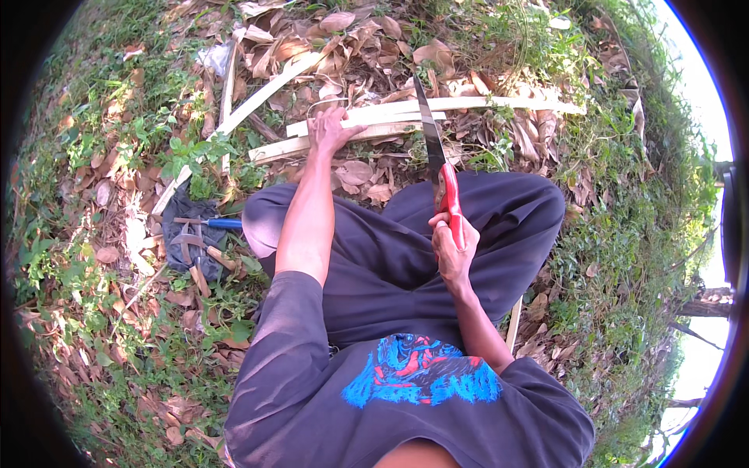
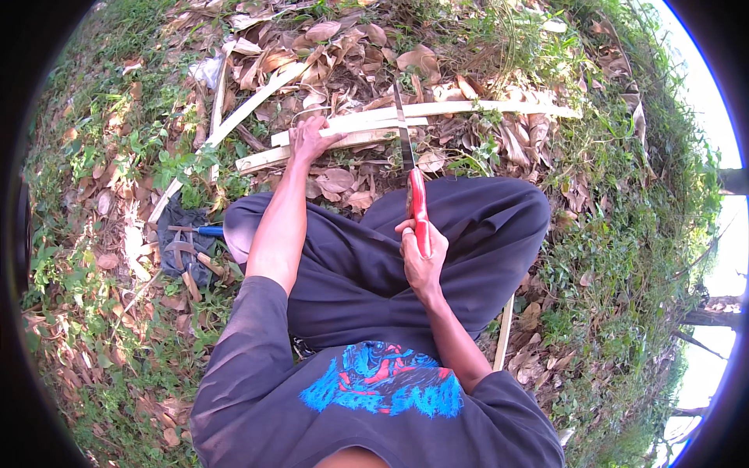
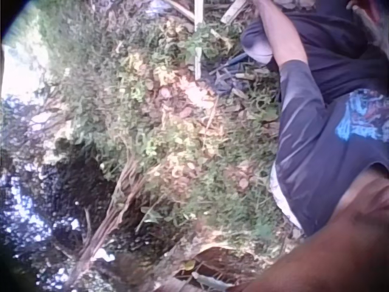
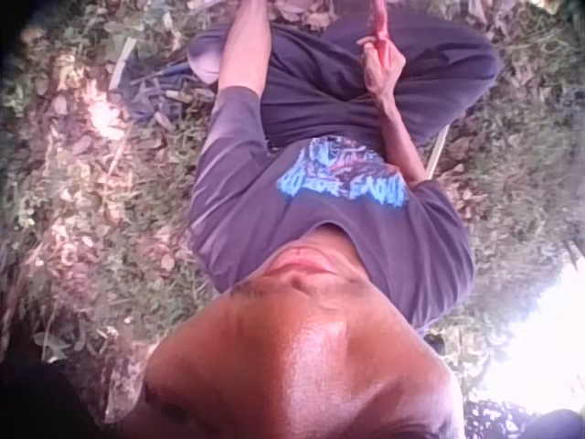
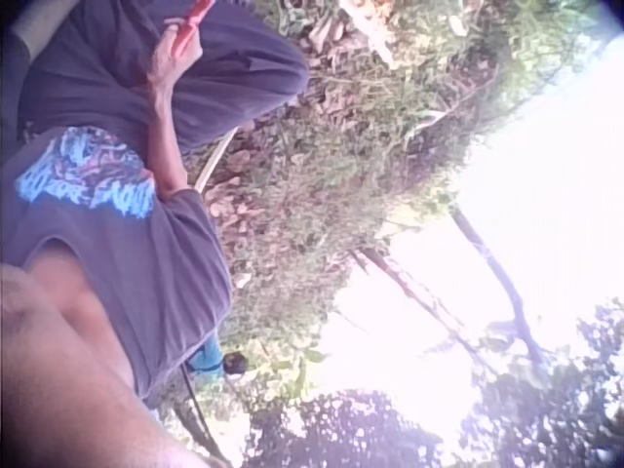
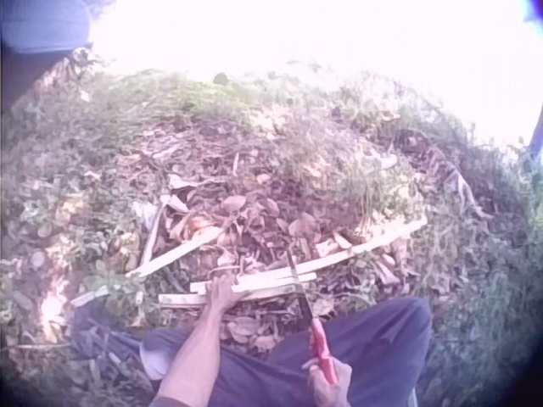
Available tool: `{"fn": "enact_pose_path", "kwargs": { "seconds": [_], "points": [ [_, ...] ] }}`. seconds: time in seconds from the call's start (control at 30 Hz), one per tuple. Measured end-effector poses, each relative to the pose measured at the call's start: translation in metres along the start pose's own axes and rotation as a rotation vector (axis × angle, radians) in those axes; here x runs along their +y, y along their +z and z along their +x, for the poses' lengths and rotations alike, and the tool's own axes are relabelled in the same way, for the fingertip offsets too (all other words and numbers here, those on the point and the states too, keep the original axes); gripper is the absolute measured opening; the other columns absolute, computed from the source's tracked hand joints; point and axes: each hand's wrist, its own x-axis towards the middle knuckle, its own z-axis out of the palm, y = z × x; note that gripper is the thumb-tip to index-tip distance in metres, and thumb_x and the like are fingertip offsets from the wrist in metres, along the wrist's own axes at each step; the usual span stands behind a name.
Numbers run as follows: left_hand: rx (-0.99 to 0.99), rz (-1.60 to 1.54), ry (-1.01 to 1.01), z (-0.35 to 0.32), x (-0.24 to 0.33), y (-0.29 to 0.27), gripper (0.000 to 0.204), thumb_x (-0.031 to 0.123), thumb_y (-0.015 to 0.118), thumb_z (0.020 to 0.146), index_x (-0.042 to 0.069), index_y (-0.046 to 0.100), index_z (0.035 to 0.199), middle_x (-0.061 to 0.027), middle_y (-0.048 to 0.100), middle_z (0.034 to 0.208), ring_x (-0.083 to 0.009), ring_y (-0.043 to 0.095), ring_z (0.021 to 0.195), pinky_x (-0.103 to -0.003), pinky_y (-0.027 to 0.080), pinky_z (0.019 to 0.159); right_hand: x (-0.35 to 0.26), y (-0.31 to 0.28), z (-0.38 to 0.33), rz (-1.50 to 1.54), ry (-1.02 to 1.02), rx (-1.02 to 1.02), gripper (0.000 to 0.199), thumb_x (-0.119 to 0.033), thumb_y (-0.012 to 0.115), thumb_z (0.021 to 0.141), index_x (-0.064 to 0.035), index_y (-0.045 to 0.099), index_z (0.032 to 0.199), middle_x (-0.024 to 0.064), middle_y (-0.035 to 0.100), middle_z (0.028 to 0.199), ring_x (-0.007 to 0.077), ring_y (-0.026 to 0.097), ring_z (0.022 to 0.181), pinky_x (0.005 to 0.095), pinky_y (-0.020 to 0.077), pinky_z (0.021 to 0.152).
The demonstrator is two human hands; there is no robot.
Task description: The person sits on the ground and uses a red hand saw to cut a long piece of bamboo into smaller sections. The person holds the bamboo with one hand and saws through it with the other, repeating the process to create multiple pieces.
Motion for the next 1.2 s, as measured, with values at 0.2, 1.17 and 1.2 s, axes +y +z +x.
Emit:
{"fn": "enact_pose_path", "kwargs": {
  "seconds": [0.2,1.17,1.2],
  "points": [
    [0.120,-0.125,0.091,0.015,0.013,-0.014,0.065,0.073,0.074,0.066,0.011,0.067,0.086,-0.0047,0.066,0.096,-0.0259,0.061,0.101,-0.052,0.040,0.091,-0.015,-0.005,-0.007,0.086,-0.041,0.000,0.011,-0.001,0.052,0.094,0.0044,0.062,0.093,-0.0043,0.047,0.060,0.0020,0.039,0.046,0.0196,0.0315,0.043],
    [0.092,0.004,0.122,0.000,-0.006,0.004,0.059,0.062,0.080,0.066,0.011,0.075,0.095,-0.0055,0.065,0.108,-0.0277,0.058,0.109,-0.049,0.042,0.092,-0.012,0.018,-0.001,0.019,-0.007,-0.088,0.012,-0.002,0.056,0.092,0.0020,0.066,0.089,-0.0061,0.051,0.063,0.0008,0.044,0.052,0.0192,0.0359,0.049],
    [0.051,-0.009,0.118,0.000,-0.010,0.006,0.059,0.061,0.081,0.066,0.010,0.075,0.095,-0.0057,0.065,0.109,-0.0280,0.058,0.109,-0.050,0.042,0.092,-0.010,0.019,0.001,-0.007,-0.017,-0.104,0.012,-0.003,0.055,0.093,0.0027,0.065,0.091,-0.0055,0.050,0.062,0.0012,0.043,0.051,0.0193,0.0349,0.048]
  ]
}}
